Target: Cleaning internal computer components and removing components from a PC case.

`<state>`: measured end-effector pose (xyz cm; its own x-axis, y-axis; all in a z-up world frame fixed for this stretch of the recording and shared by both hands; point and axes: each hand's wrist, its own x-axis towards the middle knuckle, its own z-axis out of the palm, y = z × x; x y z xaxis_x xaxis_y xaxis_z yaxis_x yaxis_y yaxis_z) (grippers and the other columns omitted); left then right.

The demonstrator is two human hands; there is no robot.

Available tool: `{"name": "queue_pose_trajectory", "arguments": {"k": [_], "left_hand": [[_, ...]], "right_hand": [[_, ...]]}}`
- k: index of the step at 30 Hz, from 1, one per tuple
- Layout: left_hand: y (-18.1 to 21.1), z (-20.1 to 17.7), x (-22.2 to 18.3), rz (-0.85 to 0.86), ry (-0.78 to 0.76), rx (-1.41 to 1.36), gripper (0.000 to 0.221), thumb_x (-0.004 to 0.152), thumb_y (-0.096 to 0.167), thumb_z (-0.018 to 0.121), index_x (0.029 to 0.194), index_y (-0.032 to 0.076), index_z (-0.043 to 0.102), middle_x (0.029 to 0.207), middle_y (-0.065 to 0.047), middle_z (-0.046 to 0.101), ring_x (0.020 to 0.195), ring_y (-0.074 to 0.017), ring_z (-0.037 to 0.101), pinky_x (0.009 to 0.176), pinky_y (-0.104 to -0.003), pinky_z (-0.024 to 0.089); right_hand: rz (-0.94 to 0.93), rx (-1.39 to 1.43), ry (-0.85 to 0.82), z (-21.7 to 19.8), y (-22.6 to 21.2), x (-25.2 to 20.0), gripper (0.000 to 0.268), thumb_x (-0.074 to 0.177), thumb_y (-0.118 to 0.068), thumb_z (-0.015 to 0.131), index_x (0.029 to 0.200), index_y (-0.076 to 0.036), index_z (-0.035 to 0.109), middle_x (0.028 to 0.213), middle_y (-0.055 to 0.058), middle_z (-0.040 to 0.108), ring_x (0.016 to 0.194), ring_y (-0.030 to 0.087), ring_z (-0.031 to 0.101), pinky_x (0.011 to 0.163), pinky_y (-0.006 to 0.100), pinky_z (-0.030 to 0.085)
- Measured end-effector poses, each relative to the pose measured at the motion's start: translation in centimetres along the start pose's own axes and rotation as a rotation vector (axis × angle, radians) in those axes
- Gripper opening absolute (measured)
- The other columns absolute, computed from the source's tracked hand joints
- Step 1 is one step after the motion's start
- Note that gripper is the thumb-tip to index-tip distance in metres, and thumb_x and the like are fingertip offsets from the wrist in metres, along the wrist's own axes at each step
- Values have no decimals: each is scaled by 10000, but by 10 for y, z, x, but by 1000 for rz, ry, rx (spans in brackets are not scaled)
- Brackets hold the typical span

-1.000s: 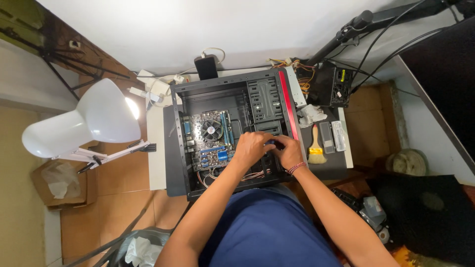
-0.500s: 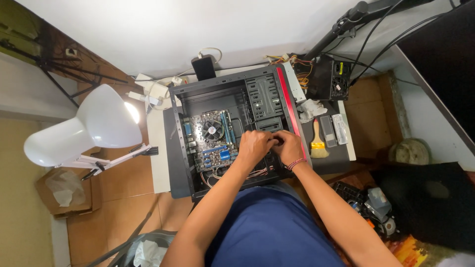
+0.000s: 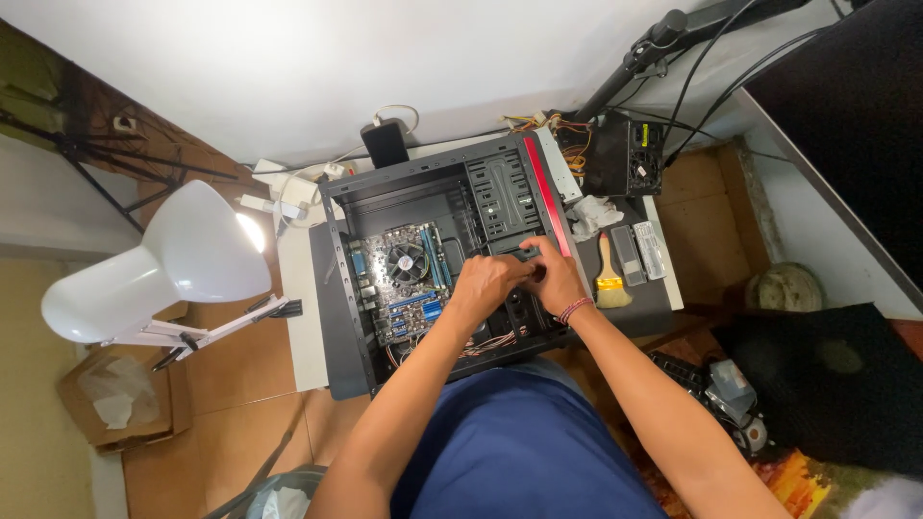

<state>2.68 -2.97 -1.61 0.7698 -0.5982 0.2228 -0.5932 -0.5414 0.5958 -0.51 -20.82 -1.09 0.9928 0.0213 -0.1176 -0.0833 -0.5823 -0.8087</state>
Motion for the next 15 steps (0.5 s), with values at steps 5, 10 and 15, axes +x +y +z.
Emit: {"name": "queue_pose_trajectory", "arguments": {"k": [5,10,15], "left_hand": [[0,5,2,-88,36,-17,123,868,264,750,943,171,780,823,-86,747,709,-319,702,624,-437,550],[7,-4,4,-154,77,15,171,829,312,773,909,162,788,793,-101,738,688,-322,699,595,-432,543],[8,-7,7,-183,40,27,234,809,357,801,869,133,775,794,-98,734,717,-325,699,606,-442,535]], "right_hand": [[-53,-22,-49,-4,-6,4,554,734,28,797,1216,-116,565,850,101,765,743,207,739,675,334,566],[-127,-121,0,1,-2,1,340,746,6,807,1039,-47,641,851,140,742,762,258,723,679,357,561],[-59,-89,47,5,-3,-4,198,792,-25,773,984,-31,728,890,149,765,805,251,762,720,346,586]]}}
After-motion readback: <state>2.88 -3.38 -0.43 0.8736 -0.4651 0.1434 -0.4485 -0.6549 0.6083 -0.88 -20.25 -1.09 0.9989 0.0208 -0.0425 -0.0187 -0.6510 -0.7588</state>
